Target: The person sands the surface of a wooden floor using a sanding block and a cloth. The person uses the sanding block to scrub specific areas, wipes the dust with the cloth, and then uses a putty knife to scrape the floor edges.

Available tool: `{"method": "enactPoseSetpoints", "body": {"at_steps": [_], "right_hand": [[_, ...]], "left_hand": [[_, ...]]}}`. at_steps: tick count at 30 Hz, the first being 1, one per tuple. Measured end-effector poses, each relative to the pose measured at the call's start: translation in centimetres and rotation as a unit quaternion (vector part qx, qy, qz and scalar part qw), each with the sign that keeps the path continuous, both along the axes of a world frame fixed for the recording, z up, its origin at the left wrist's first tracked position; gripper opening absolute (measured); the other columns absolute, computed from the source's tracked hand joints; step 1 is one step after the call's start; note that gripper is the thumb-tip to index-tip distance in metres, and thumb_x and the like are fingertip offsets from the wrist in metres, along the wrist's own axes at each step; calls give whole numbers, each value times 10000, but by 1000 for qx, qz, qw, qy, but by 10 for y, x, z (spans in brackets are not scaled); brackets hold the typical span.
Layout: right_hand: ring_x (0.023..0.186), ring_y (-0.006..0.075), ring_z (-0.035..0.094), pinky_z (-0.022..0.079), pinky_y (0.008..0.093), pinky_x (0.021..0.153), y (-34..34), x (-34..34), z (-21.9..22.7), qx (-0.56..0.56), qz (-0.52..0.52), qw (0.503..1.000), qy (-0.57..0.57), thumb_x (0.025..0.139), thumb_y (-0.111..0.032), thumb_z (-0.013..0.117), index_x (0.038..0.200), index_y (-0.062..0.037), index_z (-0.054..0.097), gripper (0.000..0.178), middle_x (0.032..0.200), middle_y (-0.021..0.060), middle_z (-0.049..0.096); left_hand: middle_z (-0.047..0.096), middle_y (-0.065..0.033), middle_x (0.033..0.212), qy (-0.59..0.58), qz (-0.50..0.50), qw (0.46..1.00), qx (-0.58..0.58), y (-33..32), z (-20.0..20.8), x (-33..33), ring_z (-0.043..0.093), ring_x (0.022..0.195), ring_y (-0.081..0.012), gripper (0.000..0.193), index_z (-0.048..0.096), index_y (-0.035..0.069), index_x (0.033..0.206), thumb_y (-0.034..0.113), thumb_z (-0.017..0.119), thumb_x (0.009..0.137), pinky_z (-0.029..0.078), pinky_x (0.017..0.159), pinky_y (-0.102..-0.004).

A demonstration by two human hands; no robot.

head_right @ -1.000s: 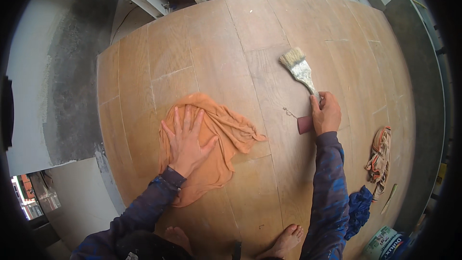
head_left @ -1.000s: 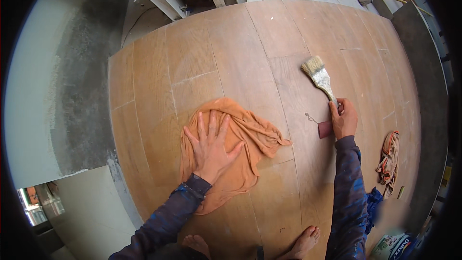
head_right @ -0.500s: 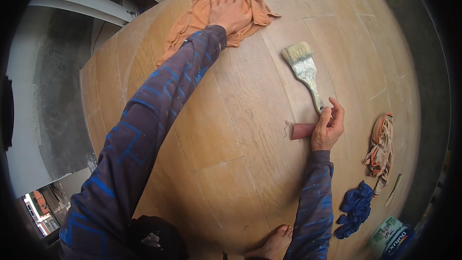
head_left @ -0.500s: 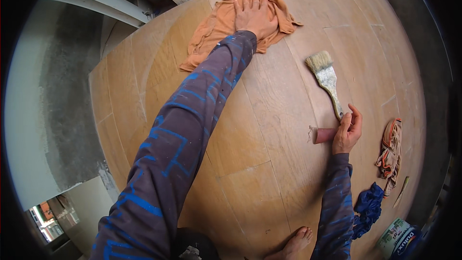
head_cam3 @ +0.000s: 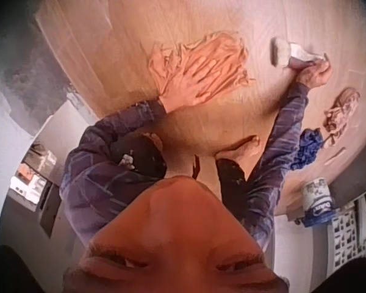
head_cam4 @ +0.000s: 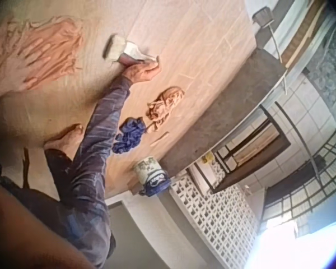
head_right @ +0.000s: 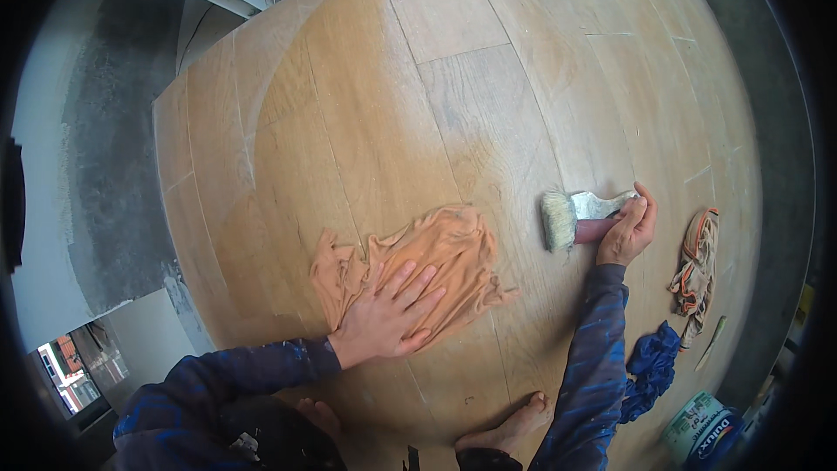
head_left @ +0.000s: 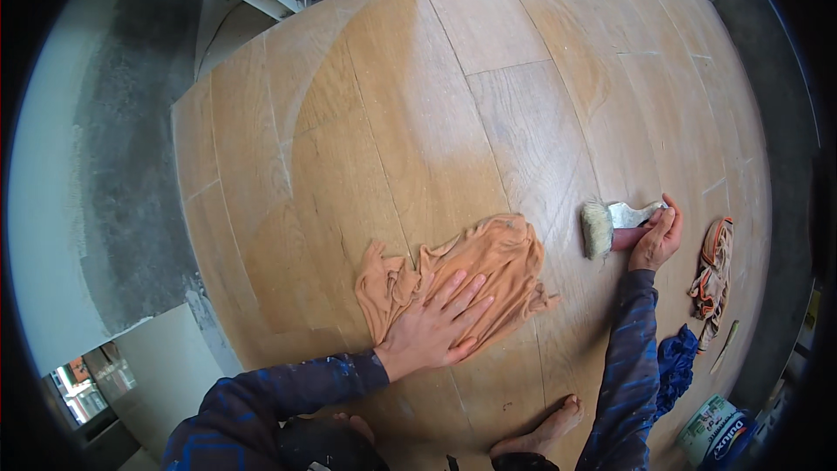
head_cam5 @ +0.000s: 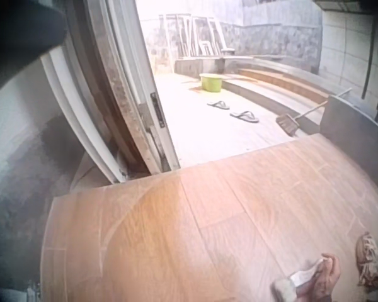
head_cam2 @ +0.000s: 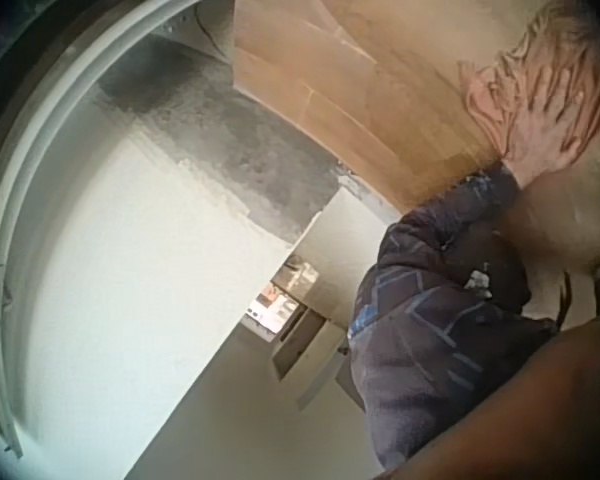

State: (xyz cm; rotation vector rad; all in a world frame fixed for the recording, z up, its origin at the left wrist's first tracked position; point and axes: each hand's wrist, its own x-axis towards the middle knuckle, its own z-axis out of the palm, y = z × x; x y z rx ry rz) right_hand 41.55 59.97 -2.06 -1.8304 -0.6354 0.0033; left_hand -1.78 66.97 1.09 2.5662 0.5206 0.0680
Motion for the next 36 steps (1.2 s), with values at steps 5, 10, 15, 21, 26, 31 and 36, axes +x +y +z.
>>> {"method": "enactPoseSetpoints", "body": {"at_steps": [5,10,15,21,26,31,36], "right_hand": [[717,38,444,363,218,632,-27,12,1,68,-91,991,65,1159,-328,515,1198,3,694,378,803,-56,486],[784,80,532,465,231,715,-40,-97,28,12,-18,989,148,1087,-209,659,1246,-12,674,253,902,-29,531],[854,200,618,528,324,754,-51,-169,63,-231,266,934,-59,824,-31,897,1314,-27,661,544,942,84,608],[914,342,566,490,452,846,-33,-212,68,-353,305,865,-182,848,51,709,1357,-22,645,519,974,149,556],[1288,434,523,446,534,1104,22,-246,45,-367,305,836,-271,841,18,670,1577,10,468,763,1312,230,559],[1605,453,261,216,585,1304,95,-289,32,-397,295,821,-285,957,-346,660,1613,7,424,781,1704,222,358],[1627,421,243,189,554,1312,-13,-347,48,-419,457,754,-220,963,-494,666,1655,-31,384,879,1748,167,325]], "left_hand": [[415,-144,1696,76,110,990,31,12,7,-92,301,1598,-389,728,601,181,1521,534,699,893,185,1290,-642],[298,-171,1755,95,309,931,167,144,-27,-123,199,1641,-391,802,453,77,1619,376,666,907,111,1305,-628],[212,-97,1804,153,420,863,236,317,-66,-108,165,1661,-355,842,279,146,1717,444,589,993,100,1291,-670],[188,-120,1807,144,465,847,211,373,-61,-19,160,1659,-370,883,223,161,1730,527,565,1003,117,1277,-709],[212,-135,1797,75,303,929,199,247,-35,-54,189,1647,-377,798,326,150,1702,469,581,1016,127,1280,-681],[213,-123,1799,90,340,930,110,128,-24,-126,176,1651,-376,775,332,179,1705,435,593,1022,123,1281,-670],[210,-105,1803,161,460,859,159,130,-20,-188,164,1655,-378,808,328,208,1709,436,636,997,121,1283,-685]]}}
